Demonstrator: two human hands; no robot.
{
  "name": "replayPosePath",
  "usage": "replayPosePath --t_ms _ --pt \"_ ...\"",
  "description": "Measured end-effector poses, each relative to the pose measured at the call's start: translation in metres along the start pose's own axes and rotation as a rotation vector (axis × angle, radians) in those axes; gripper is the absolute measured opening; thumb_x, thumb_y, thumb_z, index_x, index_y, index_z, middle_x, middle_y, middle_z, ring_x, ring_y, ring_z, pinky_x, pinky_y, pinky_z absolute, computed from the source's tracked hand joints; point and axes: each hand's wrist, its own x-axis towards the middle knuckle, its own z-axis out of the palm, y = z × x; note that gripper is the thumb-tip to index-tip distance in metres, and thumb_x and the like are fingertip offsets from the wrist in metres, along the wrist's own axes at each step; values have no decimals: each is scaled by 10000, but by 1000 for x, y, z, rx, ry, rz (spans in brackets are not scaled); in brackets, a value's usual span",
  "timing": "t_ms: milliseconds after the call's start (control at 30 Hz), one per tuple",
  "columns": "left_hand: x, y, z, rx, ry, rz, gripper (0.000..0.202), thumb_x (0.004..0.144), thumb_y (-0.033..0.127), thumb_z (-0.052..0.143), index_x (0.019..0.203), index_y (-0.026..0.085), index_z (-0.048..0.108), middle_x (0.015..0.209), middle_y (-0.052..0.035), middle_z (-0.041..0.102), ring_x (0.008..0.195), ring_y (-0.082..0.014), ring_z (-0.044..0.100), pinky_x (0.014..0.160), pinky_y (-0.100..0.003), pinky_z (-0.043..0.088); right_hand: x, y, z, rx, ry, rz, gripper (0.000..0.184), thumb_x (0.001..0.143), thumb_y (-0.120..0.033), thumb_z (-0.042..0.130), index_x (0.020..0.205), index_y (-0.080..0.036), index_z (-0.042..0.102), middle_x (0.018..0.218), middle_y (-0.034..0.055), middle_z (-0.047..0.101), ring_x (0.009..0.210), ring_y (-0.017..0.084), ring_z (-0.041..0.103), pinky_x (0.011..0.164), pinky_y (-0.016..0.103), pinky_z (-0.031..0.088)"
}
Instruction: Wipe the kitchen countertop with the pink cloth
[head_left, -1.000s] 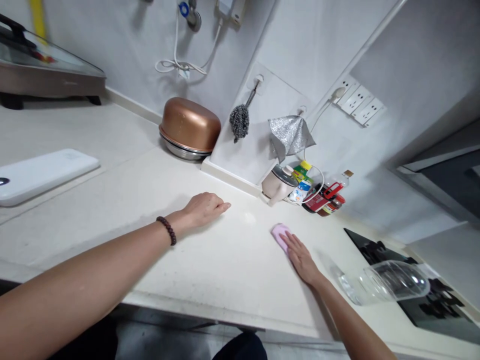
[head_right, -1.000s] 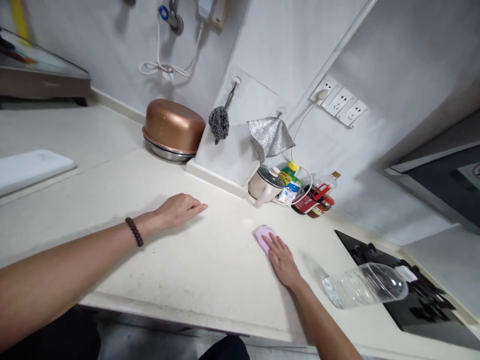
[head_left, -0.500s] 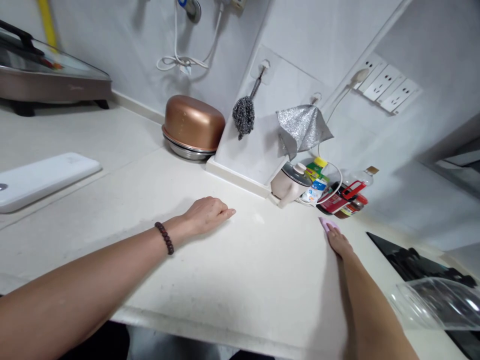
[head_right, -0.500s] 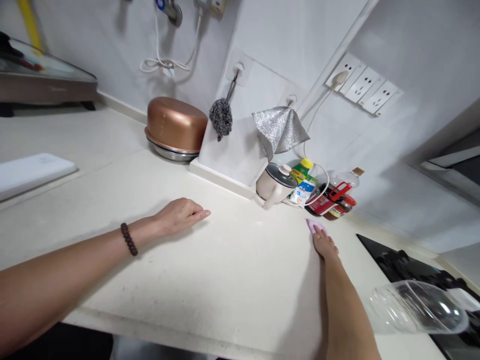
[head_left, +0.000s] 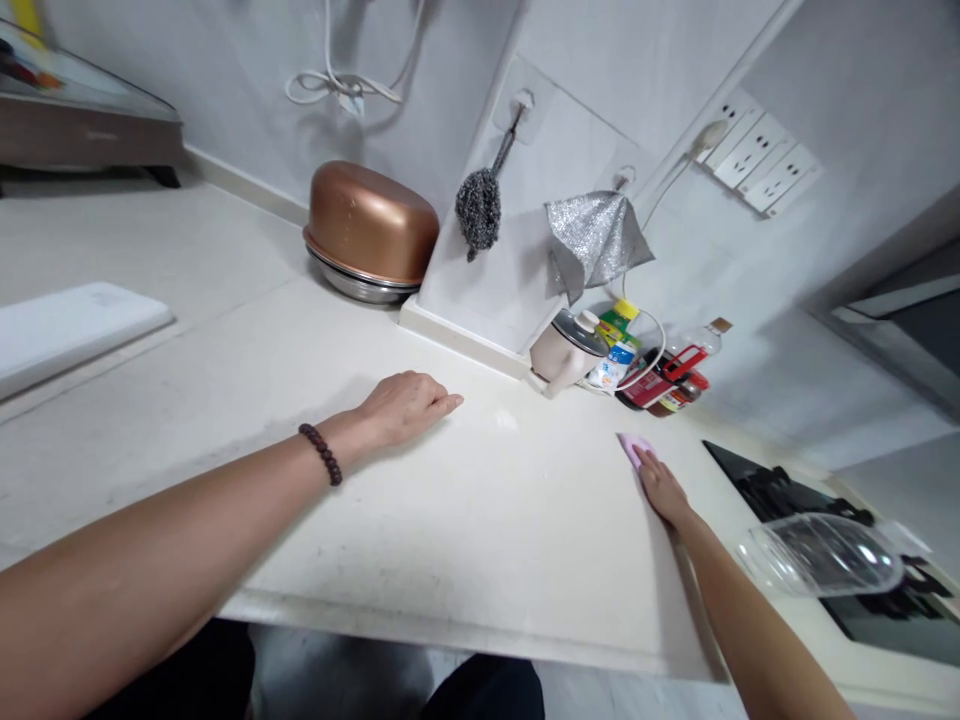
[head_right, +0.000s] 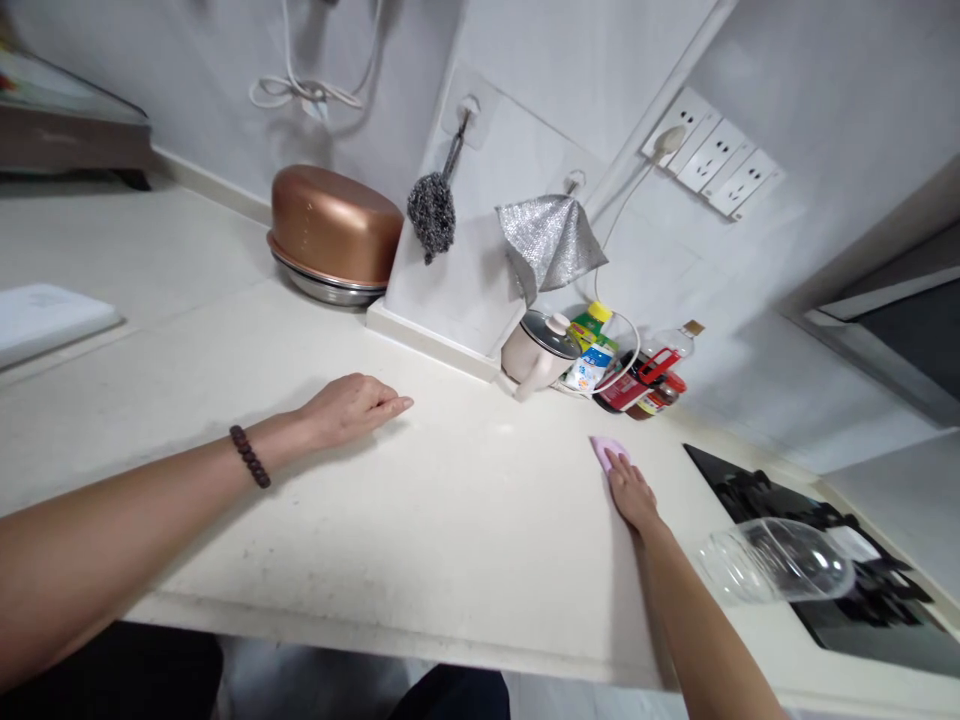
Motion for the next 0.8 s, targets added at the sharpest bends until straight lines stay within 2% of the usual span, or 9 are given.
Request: replayPosePath --t_ms 200,333,467,567,633,800 --pt "-1 1 -4 -22 11 -23 498 917 497 398 520 202 351 493 12 338 499 -124 266 563 -307 184 -96 -26 -16 133 0 -124 574 989 -376 185 1537 -289 333 1551 1 412 1455 205 326 1195 473 282" --pt "-2 -3 -5 -21 39 -21 495 914 494 400 514 204 368 490 15 335 493 -125 278 567 -307 188 -157 -46 -32 155 -11 -86 552 1009 -446 214 1536 -329 328 1590 -13 330 1486 243 242 1183 537 284" --pt "-4 -3 -6 -19 52 -4 494 912 495 407 513 205 382 490 17 331 490 -127 273 563 -306 186 -200 -61 -44 159 -51 -106 539 1015 -459 234 1548 -384 278 1596 -37 302 1483 264 242 1172 555 300" --pt "-6 0 -5 -26 46 -9 494 908 501 415 514 204 392 495 15 344 495 -129 285 566 -304 190 -214 -65 -49 164 -67 -130 532 1019 -452 237 1549 -412 253 1602 -47 273 1480 278 241 1164 563 310" --pt "-6 2 -5 -27 37 -3 495 910 502 415 516 202 389 496 15 345 495 -127 289 564 -301 189 -213 -63 -49 168 -79 -145 530 1023 -442 229 1551 -410 244 1604 -43 267 1480 274 237 1166 559 308" --pt "-7 9 -3 -31 26 2 511 910 508 417 504 199 393 492 18 334 486 -121 275 557 -295 190 -178 -51 -35 134 -57 -128 540 1018 -444 232 1552 -372 270 1595 -26 306 1481 254 245 1178 546 294"
